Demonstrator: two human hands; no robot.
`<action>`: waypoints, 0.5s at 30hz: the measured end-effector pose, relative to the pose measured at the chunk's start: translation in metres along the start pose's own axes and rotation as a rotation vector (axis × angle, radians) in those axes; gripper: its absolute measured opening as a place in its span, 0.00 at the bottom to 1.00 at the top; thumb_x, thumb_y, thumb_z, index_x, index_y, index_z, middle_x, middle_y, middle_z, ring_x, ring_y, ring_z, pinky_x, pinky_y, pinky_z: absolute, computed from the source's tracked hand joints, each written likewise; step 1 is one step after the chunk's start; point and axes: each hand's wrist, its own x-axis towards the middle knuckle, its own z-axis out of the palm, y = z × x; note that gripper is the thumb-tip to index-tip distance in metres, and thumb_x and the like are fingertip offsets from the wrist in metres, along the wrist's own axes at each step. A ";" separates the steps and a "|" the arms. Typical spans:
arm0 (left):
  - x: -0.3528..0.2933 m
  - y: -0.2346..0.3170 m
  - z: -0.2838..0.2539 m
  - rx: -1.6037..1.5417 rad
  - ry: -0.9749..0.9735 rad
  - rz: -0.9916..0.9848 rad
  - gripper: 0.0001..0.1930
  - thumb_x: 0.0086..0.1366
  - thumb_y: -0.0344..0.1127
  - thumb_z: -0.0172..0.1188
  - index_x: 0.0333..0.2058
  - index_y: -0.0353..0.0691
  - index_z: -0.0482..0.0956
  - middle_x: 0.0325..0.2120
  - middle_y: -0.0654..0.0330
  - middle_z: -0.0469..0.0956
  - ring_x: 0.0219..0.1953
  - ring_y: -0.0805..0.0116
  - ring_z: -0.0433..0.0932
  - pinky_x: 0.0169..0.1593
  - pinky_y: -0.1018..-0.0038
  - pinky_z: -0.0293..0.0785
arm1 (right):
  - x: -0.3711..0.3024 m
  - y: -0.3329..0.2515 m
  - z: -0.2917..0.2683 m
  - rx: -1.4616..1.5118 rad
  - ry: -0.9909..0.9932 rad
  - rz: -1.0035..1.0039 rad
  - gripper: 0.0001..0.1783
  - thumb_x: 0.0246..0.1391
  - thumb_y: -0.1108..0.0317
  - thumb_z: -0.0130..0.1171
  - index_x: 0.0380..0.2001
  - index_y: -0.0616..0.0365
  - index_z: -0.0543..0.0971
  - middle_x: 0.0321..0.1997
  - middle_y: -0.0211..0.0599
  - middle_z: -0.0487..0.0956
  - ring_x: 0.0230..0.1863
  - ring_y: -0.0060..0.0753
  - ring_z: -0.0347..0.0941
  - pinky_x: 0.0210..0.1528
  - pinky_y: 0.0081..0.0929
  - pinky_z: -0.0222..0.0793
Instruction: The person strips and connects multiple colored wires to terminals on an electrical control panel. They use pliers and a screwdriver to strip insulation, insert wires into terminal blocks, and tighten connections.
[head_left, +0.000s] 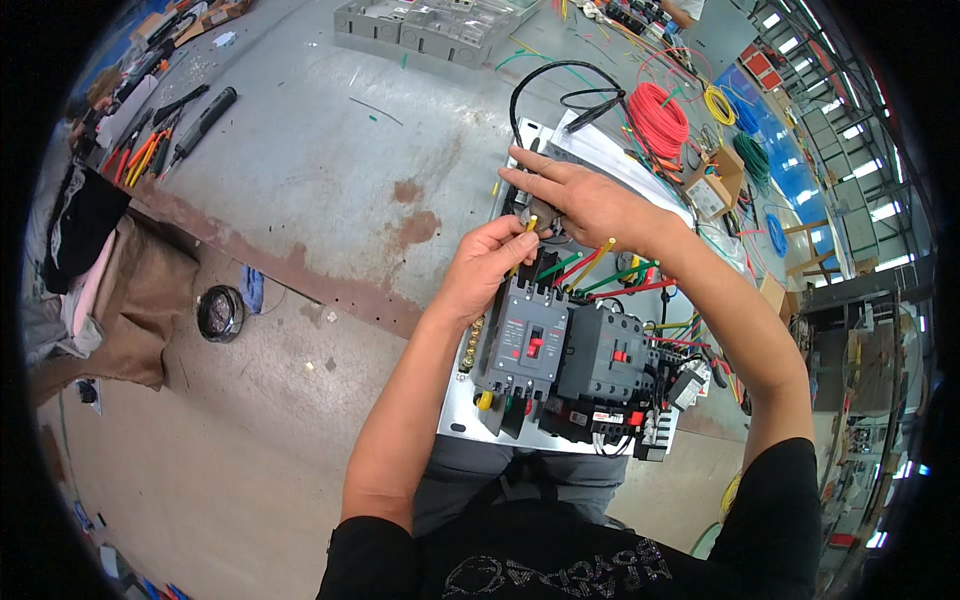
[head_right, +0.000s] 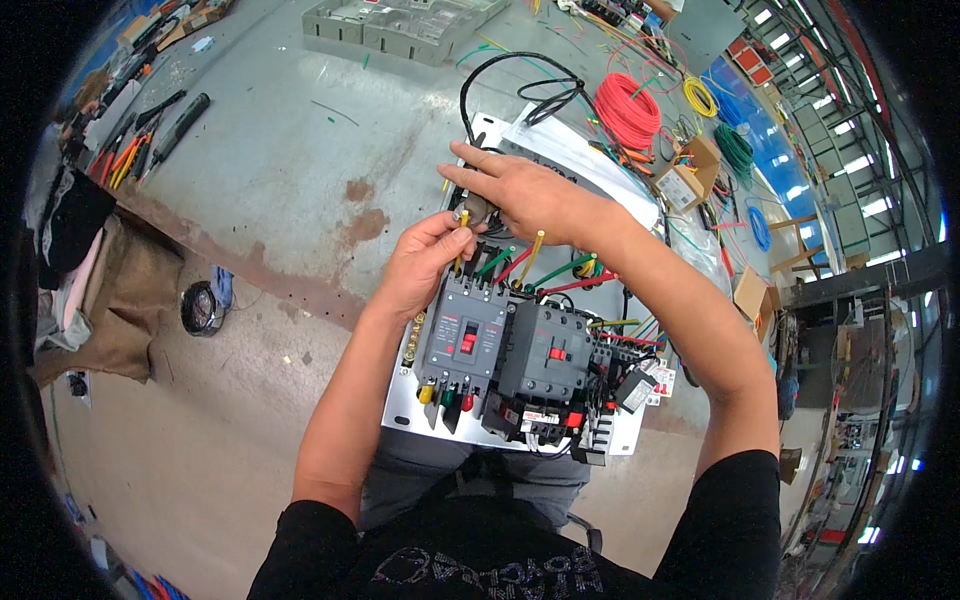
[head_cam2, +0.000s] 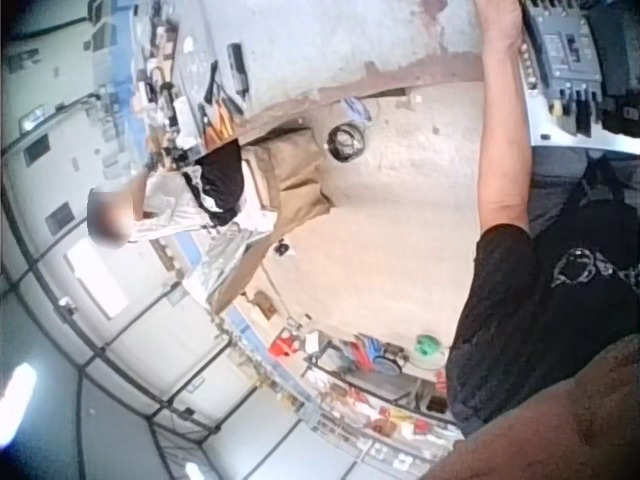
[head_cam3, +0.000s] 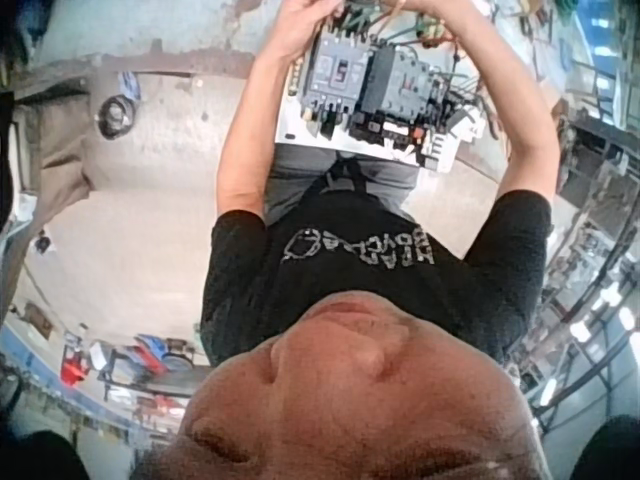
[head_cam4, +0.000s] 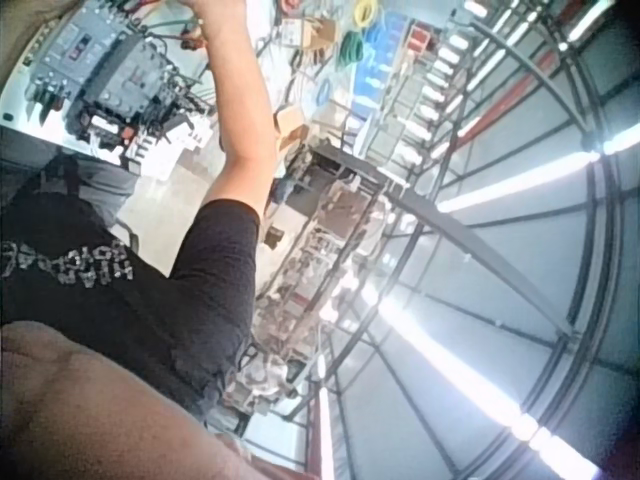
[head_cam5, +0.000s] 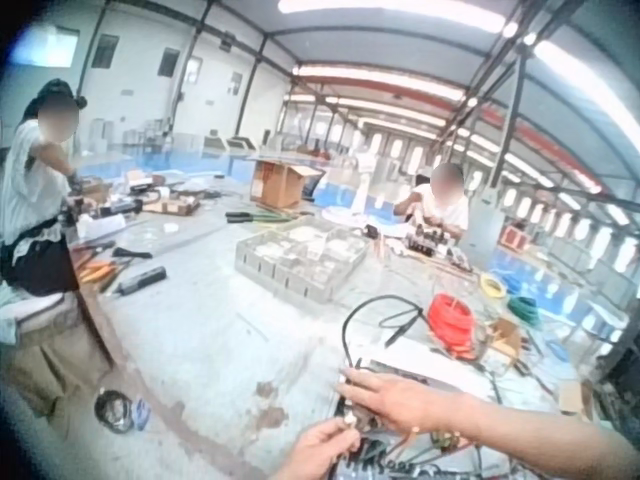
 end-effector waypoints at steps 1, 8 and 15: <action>0.000 0.001 0.001 -0.004 -0.001 -0.002 0.12 0.74 0.34 0.60 0.49 0.31 0.80 0.33 0.66 0.78 0.37 0.79 0.74 0.46 0.79 0.70 | 0.000 0.001 0.000 0.017 -0.005 -0.006 0.48 0.46 0.84 0.61 0.73 0.47 0.65 0.80 0.52 0.57 0.67 0.62 0.69 0.65 0.49 0.72; -0.003 0.008 0.005 0.033 -0.005 -0.017 0.12 0.75 0.35 0.59 0.48 0.31 0.80 0.33 0.67 0.77 0.37 0.80 0.72 0.45 0.81 0.69 | 0.005 0.001 -0.005 0.077 -0.051 -0.013 0.44 0.49 0.80 0.63 0.71 0.45 0.68 0.80 0.48 0.58 0.64 0.62 0.72 0.61 0.48 0.74; -0.002 0.009 0.006 0.061 -0.012 -0.005 0.11 0.75 0.34 0.58 0.47 0.32 0.80 0.33 0.68 0.77 0.37 0.80 0.72 0.45 0.81 0.69 | 0.004 0.002 -0.006 0.037 -0.039 -0.048 0.44 0.48 0.80 0.62 0.71 0.45 0.69 0.79 0.48 0.60 0.65 0.61 0.72 0.62 0.49 0.73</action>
